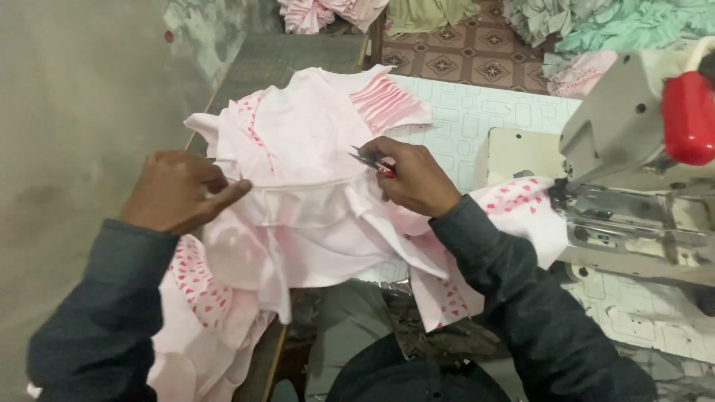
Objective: A worker uses hand snips to trim excess threads and separate pink fabric garments on a sewing factory workbench.
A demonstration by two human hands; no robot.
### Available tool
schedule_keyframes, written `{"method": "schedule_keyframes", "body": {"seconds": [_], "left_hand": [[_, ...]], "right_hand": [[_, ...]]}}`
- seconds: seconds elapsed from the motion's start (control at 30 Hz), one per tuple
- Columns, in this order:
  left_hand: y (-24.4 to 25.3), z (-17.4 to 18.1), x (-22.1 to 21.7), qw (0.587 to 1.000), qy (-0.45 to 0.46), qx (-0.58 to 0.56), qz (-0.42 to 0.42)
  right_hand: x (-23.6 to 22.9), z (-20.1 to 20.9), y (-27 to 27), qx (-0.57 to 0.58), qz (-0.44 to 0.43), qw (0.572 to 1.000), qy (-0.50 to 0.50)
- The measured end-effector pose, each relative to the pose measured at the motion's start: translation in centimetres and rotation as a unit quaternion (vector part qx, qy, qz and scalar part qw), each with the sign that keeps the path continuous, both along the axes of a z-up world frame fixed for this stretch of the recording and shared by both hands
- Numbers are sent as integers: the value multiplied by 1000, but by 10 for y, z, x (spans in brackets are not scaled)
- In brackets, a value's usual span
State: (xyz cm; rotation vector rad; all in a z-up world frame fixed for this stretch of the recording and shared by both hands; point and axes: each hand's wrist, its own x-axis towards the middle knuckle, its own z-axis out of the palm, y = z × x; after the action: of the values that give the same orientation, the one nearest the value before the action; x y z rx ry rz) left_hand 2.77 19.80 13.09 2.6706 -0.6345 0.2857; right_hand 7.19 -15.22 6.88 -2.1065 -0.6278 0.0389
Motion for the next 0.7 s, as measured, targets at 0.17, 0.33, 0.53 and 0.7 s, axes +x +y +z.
{"method": "schedule_keyframes", "body": {"seconds": [0.17,0.33,0.53,0.7], "left_hand": [[-13,-72,-16,977,-136,71,146],[-70,-114,-47,931,-85,-31,353],[-93,-161,-28,902,29,-51,427],[-63,-146,-51,865,102,-357,338]], "right_hand": [[-23,-35,9,51,-187,979,-56],[-51,-70,29,115,-162,978,-59],[-35,-126,65,-103,-185,975,-71],[-30,-84,25,-59,-124,990,8]]}}
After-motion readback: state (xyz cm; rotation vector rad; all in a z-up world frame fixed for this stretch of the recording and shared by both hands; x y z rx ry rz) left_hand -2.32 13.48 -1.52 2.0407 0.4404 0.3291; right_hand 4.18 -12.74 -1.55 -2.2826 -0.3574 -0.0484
